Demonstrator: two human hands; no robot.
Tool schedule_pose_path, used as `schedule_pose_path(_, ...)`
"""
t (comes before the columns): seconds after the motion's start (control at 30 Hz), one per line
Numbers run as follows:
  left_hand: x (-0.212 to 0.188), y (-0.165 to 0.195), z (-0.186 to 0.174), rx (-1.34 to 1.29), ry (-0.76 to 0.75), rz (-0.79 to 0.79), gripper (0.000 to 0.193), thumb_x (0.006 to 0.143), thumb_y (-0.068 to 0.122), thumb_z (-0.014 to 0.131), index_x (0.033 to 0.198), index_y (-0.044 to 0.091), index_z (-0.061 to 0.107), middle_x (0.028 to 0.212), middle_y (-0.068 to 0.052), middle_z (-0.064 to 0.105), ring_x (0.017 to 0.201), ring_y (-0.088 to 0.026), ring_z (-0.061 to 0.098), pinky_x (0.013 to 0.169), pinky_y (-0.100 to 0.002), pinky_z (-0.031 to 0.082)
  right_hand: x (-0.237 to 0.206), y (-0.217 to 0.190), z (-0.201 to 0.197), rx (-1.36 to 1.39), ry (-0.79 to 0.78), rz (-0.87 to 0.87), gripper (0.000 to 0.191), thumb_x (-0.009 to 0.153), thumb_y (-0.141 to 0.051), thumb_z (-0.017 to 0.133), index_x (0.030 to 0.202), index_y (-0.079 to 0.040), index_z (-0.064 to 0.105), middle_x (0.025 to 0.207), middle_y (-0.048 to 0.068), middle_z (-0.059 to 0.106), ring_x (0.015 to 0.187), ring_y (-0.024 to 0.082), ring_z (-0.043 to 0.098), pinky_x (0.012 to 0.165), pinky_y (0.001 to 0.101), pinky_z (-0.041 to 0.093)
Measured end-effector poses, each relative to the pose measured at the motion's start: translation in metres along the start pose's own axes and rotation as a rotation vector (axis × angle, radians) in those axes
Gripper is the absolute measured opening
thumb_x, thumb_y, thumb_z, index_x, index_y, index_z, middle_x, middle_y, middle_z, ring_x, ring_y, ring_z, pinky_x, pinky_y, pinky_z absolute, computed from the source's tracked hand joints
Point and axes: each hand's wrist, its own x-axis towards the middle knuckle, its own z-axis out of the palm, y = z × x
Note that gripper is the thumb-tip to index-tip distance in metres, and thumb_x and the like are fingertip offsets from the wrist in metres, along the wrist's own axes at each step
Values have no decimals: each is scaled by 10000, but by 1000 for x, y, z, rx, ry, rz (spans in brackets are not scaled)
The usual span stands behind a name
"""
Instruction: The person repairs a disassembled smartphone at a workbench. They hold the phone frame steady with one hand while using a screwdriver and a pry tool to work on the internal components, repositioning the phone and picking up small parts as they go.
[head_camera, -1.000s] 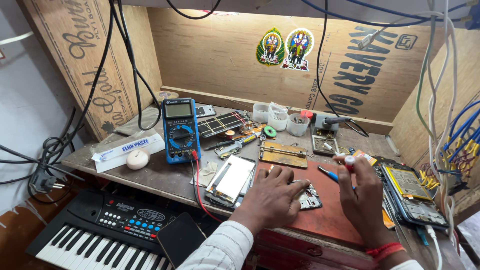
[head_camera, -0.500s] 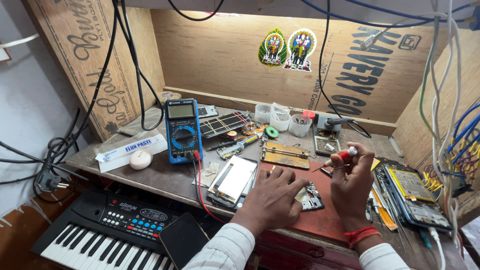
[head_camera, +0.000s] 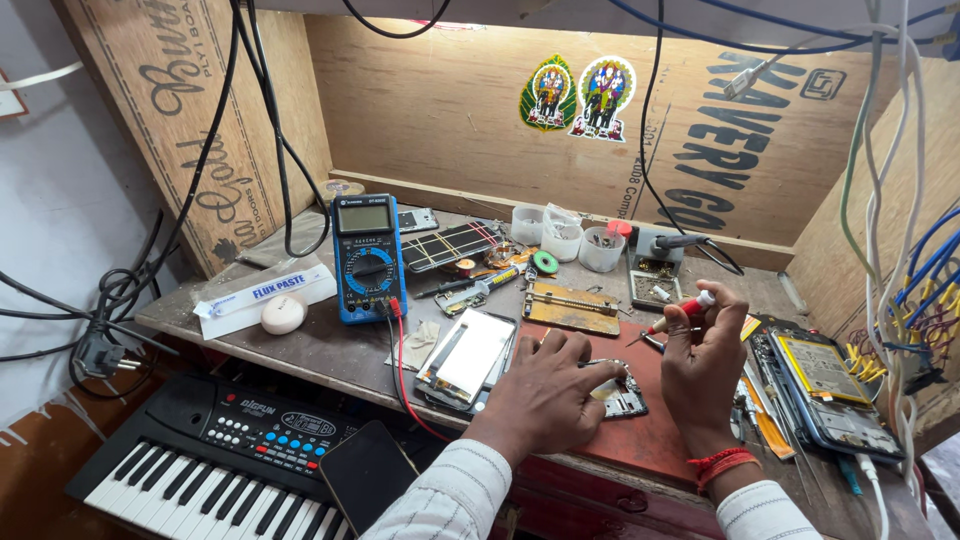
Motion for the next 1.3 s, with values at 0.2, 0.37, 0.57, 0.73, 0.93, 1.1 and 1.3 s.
schedule_pose_path(0.2,-1,-1,2,-3,36,9,480,884,307,571,1358,295,642,1185,-92,571,1172,-287,509,953,-477,374,0,-2,0,-25,-8,3,371,1075,-96,600,1397,-10,436,973,115,719,817,163,737,700,294,588)
schedule_pose_path(0.37,1,-1,1,12,-16,-5,486,897,307,554,1377,298,632,1196,-83,572,1178,-276,505,959,-469,369,2,-3,1,-28,-9,8,387,1064,-87,592,1404,-18,421,938,132,710,809,168,736,690,299,596)
schedule_pose_path(0.57,1,-1,2,1,-49,-26,551,872,292,551,1419,275,606,1210,-82,567,1169,-270,493,953,-455,376,1,-5,-1,-21,-24,5,370,1068,-76,584,1391,-21,412,966,131,722,825,163,739,700,291,598)
schedule_pose_path(0.73,2,-2,2,10,-39,-24,586,857,292,558,1439,242,592,1216,-94,568,1180,-278,487,970,-469,369,2,-7,0,10,-7,39,392,1061,-80,576,1404,-22,393,916,119,692,771,147,705,657,288,576)
schedule_pose_path(0.93,3,-2,2,-5,-63,-34,596,857,299,558,1442,191,577,1250,-103,567,1222,-279,478,1008,-494,363,-1,-6,-1,7,-19,34,345,1081,-89,572,1374,-22,402,882,105,652,738,136,675,653,278,549)
schedule_pose_path(1.1,3,-1,0,5,-71,-40,602,861,311,562,1450,184,564,1250,-108,561,1237,-283,472,1025,-505,356,-1,-4,1,19,-42,49,348,1062,-87,583,1361,-25,416,878,104,658,733,138,672,648,276,546)
schedule_pose_path(1.3,2,-2,0,-14,-61,-38,605,858,312,559,1449,179,562,1220,-107,557,1222,-281,475,1014,-487,365,0,-4,2,-4,-75,74,370,1036,-82,618,1348,-26,427,888,115,690,736,148,698,625,281,554)
